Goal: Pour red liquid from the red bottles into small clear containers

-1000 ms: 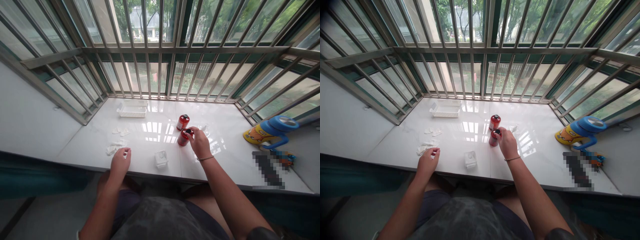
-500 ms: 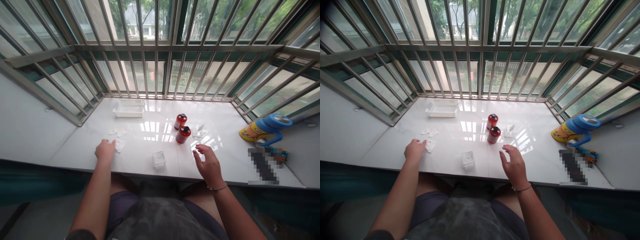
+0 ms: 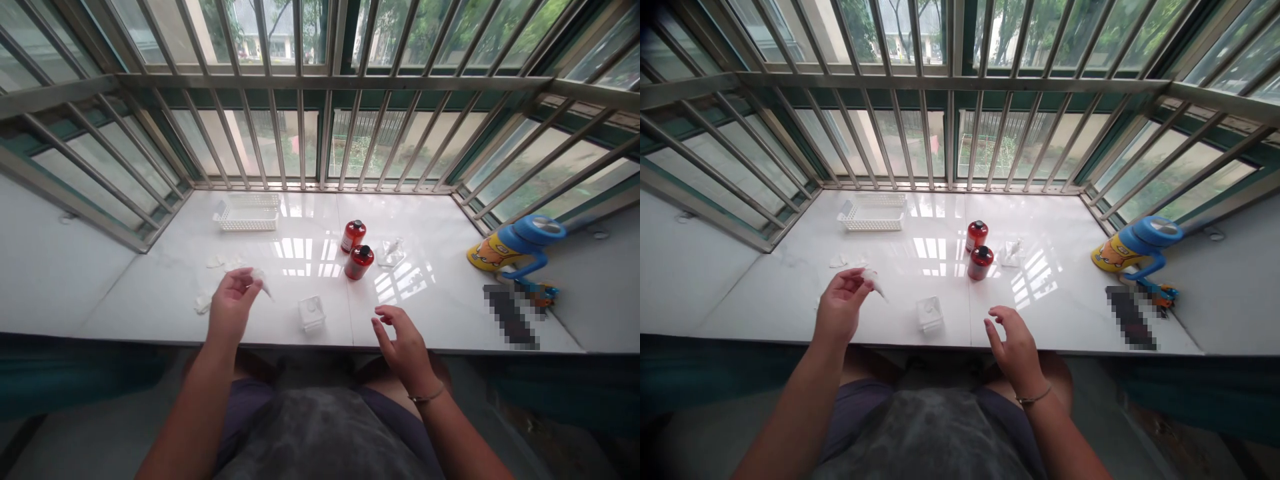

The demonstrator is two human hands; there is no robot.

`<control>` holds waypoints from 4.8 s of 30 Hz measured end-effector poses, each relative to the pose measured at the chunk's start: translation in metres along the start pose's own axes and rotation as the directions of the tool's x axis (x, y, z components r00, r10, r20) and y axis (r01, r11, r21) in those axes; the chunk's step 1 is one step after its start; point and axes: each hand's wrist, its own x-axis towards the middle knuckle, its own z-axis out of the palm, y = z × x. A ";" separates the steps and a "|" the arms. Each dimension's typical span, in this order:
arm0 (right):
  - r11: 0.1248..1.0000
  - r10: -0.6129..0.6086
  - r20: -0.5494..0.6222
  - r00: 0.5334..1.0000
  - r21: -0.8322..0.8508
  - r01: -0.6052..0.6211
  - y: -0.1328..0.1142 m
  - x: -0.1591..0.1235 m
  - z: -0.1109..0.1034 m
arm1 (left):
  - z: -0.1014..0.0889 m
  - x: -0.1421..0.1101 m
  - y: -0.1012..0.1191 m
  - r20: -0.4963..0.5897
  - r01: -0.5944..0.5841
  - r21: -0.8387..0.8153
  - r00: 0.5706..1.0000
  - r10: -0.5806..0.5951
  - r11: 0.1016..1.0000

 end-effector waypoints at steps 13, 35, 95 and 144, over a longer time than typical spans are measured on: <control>0.995 -0.089 0.071 0.993 0.059 0.085 -0.024 -0.002 0.013 | 0.065 -0.067 -0.027 0.295 -0.139 0.015 0.947 0.128 0.990; 0.949 0.016 0.270 0.963 0.299 -0.100 -0.047 0.021 0.059 | 0.049 -0.075 -0.057 0.435 -0.214 0.406 0.900 0.018 0.888; 0.874 0.356 0.069 0.932 0.329 -0.359 -0.024 0.028 0.094 | 0.107 -0.093 -0.086 0.486 -0.400 0.439 0.859 0.162 0.804; 0.743 0.251 0.534 0.807 -0.641 0.193 -0.037 0.286 0.087 | -0.006 -0.144 -0.062 0.597 -0.396 0.513 0.802 0.015 0.762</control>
